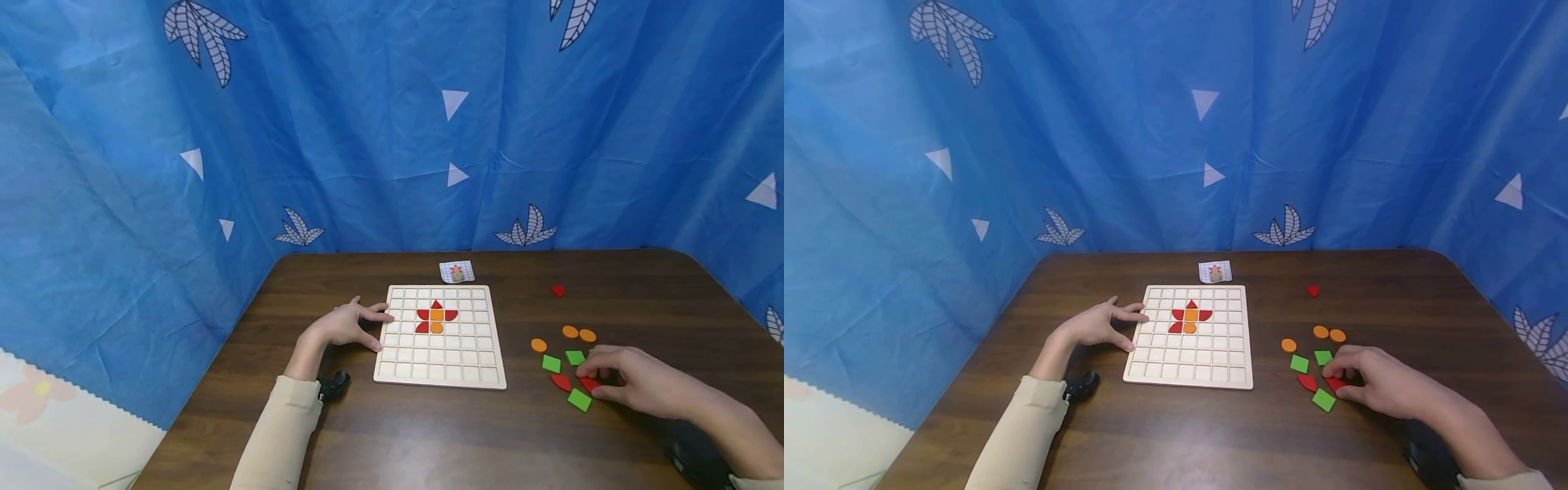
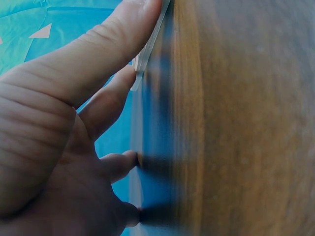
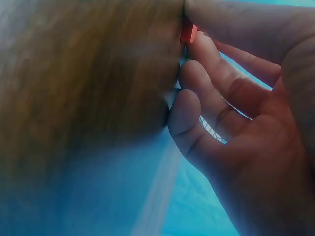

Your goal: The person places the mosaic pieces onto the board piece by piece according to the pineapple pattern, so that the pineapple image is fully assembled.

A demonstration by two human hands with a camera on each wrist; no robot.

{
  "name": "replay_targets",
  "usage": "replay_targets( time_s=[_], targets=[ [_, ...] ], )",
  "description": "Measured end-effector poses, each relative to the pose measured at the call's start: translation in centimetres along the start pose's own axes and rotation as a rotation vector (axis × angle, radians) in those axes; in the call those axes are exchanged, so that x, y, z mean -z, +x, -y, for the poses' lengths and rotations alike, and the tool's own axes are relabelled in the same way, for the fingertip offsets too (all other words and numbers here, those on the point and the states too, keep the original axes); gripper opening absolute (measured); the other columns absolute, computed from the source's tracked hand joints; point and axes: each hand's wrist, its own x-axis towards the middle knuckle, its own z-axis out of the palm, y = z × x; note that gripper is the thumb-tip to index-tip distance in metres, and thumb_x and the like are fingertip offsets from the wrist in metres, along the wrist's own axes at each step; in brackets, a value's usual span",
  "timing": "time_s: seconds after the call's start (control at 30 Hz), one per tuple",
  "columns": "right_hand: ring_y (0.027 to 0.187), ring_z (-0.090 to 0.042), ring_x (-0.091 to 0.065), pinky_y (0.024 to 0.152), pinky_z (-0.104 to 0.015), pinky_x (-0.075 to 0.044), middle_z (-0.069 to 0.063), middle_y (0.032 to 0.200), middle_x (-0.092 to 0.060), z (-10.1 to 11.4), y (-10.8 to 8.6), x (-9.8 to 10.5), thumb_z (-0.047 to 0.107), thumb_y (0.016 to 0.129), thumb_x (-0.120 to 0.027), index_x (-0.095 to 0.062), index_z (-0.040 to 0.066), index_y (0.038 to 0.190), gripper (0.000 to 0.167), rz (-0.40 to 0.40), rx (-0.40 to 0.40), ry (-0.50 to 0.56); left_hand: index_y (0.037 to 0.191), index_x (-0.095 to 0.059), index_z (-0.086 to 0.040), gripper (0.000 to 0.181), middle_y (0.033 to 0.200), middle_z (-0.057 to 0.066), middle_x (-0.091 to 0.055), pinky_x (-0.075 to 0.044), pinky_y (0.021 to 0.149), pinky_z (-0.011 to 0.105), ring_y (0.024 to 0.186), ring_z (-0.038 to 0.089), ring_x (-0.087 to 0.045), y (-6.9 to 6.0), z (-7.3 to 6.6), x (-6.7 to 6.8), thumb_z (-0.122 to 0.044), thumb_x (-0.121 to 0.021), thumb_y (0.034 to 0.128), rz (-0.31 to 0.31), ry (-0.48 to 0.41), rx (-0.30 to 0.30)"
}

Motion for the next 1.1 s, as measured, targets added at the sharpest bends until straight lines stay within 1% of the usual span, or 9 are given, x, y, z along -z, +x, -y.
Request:
replay_targets(
  time_s=[0.13,0.23,0.4,0.53,0.7,0.8,0.87,0.97,1.1],
  targets=[
    [0.080,0.008,-0.047,0.060,-0.020,-0.045,0.017,0.099,-0.060,0.1,0.0,0.0,0.027,0.090,-0.079,-0.073,0.022,0.109,0.021,-0.001,0.000,0.002,0.131,-0.067,-0.051,0.061,0.161,-0.017,-0.042,-0.012,0.120,0.076,0.162,0.035,0.000,0.0,-0.1,0.0,-0.043,-0.090,0.0753,0.002,0.003,0.011],
    [0.080,0.007,-0.048,0.059,-0.018,-0.043,0.018,0.098,-0.059,0.0,-0.1,-0.1,0.025,0.090,-0.079,-0.072,0.023,0.109,0.020,-0.026,0.017,-0.009,0.131,-0.067,-0.051,0.061,0.161,-0.016,-0.043,-0.012,0.119,0.077,0.162,0.035,-0.001,0.1,-0.1,0.0,-0.043,-0.090,0.0751,0.003,0.001,0.013],
    [0.081,0.006,-0.049,0.056,-0.017,-0.042,0.017,0.099,-0.059,0.2,0.0,-0.1,0.022,0.090,-0.079,-0.069,0.025,0.110,0.022,-0.071,0.039,-0.018,0.131,-0.067,-0.050,0.061,0.162,-0.015,-0.042,-0.011,0.119,0.077,0.162,0.036,-0.001,0.1,-0.1,0.0,-0.042,-0.090,0.0754,0.008,-0.001,-0.004],
    [0.083,0.005,-0.049,0.056,-0.017,-0.042,0.015,0.102,-0.061,0.5,0.6,0.2,0.020,0.091,-0.078,-0.068,0.025,0.112,0.024,-0.101,0.052,-0.019,0.132,-0.067,-0.049,0.061,0.162,-0.015,-0.043,-0.011,0.120,0.076,0.162,0.036,-0.001,0.1,0.0,0.0,-0.041,-0.091,0.0757,0.004,0.002,-0.015],
    [0.083,0.004,-0.050,0.057,-0.018,-0.045,0.013,0.102,-0.063,1.2,1.7,0.7,0.020,0.092,-0.078,-0.070,0.022,0.113,0.024,-0.090,0.017,-0.002,0.132,-0.067,-0.049,0.061,0.161,-0.015,-0.043,-0.010,0.120,0.076,0.162,0.036,-0.001,0.0,0.1,0.0,-0.041,-0.091,0.0755,0.002,-0.001,-0.009],
    [0.083,0.004,-0.051,0.058,-0.020,-0.046,0.015,0.098,-0.064,1.8,2.6,1.0,0.020,0.091,-0.079,-0.071,0.020,0.113,0.024,-0.076,-0.008,0.006,0.132,-0.067,-0.049,0.061,0.161,-0.015,-0.043,-0.011,0.120,0.077,0.162,0.036,0.000,0.0,0.1,0.0,-0.042,-0.090,0.0754,0.005,-0.007,-0.007],
    [0.082,0.004,-0.052,0.058,-0.020,-0.047,0.017,0.096,-0.064,2.2,3.3,1.1,0.021,0.089,-0.081,-0.072,0.021,0.111,0.024,-0.083,-0.017,0.009,0.132,-0.068,-0.049,0.061,0.161,-0.015,-0.043,-0.011,0.120,0.077,0.162,0.036,0.000,-0.1,0.0,0.0,-0.042,-0.090,0.0752,0.006,-0.010,-0.006],
    [0.080,0.003,-0.052,0.058,-0.020,-0.047,0.017,0.096,-0.065,2.8,4.5,1.1,0.023,0.089,-0.082,-0.072,0.020,0.110,0.023,-0.093,-0.007,0.007,0.132,-0.067,-0.049,0.062,0.161,-0.015,-0.043,-0.011,0.120,0.077,0.162,0.037,-0.001,0.0,0.0,0.0,-0.042,-0.091,0.0751,0.007,-0.009,-0.006],
    [0.079,0.001,-0.053,0.063,-0.021,-0.049,0.016,0.096,-0.065,3.5,6.1,1.1,0.021,0.088,-0.083,-0.073,0.019,0.110,0.024,-0.106,0.010,0.018,0.134,-0.067,-0.045,0.063,0.162,-0.013,-0.043,-0.008,0.120,0.077,0.161,0.039,-0.001,0.1,0.0,0.0,-0.041,-0.090,0.0758,0.005,-0.008,-0.028]
  ],
)
